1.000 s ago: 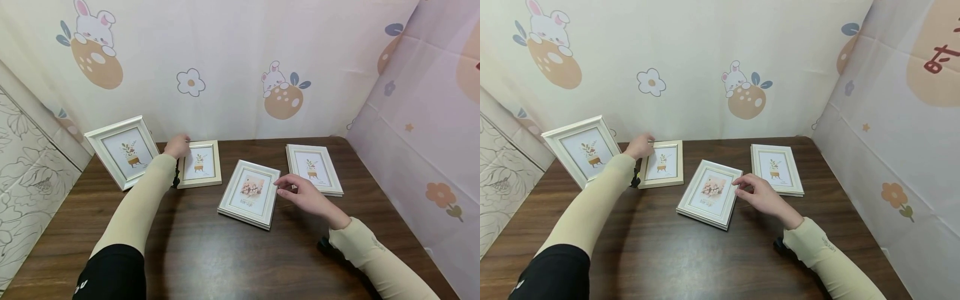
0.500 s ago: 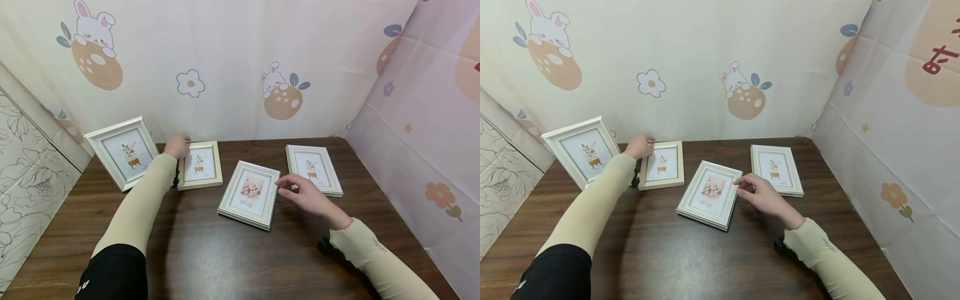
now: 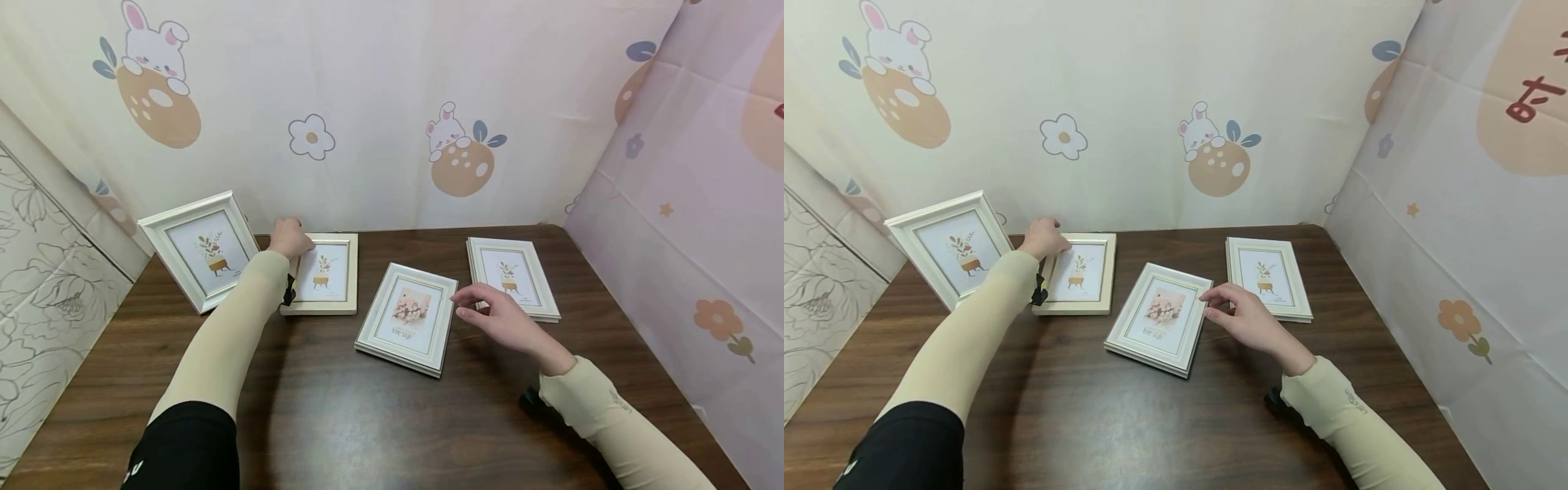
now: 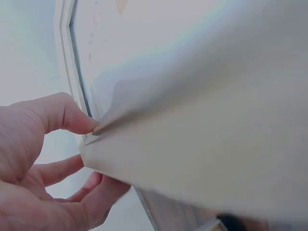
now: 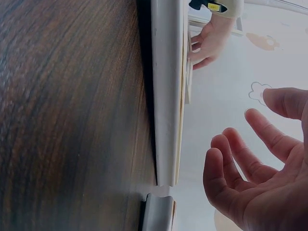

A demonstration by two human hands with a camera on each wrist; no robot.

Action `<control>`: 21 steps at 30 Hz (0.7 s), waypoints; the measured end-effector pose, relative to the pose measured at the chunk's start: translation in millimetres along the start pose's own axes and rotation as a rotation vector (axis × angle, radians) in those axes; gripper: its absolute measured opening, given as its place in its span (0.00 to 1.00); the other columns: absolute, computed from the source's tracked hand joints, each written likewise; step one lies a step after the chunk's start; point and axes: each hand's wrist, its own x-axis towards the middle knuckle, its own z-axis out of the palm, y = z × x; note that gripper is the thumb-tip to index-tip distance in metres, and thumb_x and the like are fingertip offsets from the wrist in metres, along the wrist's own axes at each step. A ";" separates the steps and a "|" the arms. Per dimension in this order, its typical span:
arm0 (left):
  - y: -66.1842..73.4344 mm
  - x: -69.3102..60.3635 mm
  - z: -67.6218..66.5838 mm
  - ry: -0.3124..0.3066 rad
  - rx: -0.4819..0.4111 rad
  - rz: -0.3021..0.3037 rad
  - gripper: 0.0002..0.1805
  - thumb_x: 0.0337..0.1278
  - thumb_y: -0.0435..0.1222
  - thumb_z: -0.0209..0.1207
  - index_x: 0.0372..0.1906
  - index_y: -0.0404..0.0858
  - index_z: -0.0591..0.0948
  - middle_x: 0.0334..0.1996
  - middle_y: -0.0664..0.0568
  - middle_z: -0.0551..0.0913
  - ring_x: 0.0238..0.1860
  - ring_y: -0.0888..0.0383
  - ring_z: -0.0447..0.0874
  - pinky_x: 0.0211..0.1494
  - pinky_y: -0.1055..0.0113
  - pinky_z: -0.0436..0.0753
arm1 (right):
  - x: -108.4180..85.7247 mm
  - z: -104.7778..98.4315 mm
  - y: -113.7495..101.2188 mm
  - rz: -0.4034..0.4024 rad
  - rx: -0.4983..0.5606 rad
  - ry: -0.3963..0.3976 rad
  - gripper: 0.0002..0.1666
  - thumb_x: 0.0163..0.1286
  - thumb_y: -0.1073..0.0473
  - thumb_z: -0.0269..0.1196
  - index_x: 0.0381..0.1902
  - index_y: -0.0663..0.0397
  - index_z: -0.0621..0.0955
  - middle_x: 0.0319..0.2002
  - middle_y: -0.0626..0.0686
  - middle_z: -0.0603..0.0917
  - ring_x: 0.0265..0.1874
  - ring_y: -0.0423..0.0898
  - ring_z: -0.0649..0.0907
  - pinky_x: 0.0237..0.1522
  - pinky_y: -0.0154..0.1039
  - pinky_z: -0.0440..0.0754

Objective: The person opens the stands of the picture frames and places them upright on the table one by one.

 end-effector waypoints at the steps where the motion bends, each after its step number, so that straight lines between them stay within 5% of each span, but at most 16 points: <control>1: 0.7 -0.6 -1.4 -0.008 -0.018 0.005 0.33 0.53 0.35 0.65 0.63 0.24 0.71 0.60 0.30 0.69 0.61 0.38 0.65 0.65 0.45 0.69 | 0.2 -0.1 0.1 -0.001 0.002 -0.002 0.15 0.73 0.58 0.63 0.53 0.59 0.81 0.49 0.57 0.82 0.48 0.48 0.80 0.48 0.49 0.81; 14: 12.9 -18.0 -32.0 -0.080 -0.127 0.044 0.25 0.58 0.35 0.62 0.58 0.27 0.74 0.53 0.36 0.77 0.50 0.43 0.76 0.52 0.52 0.80 | 0.8 -4.7 -6.6 0.010 0.010 0.011 0.14 0.73 0.60 0.63 0.53 0.60 0.81 0.50 0.58 0.81 0.49 0.51 0.80 0.49 0.53 0.80; 21: 15.2 -34.6 -45.1 -0.034 -0.101 0.077 0.21 0.55 0.35 0.63 0.53 0.32 0.76 0.46 0.40 0.78 0.44 0.46 0.76 0.46 0.56 0.79 | 1.2 -4.7 -2.6 0.007 0.014 0.010 0.16 0.73 0.59 0.63 0.54 0.60 0.80 0.51 0.58 0.81 0.50 0.52 0.80 0.50 0.53 0.80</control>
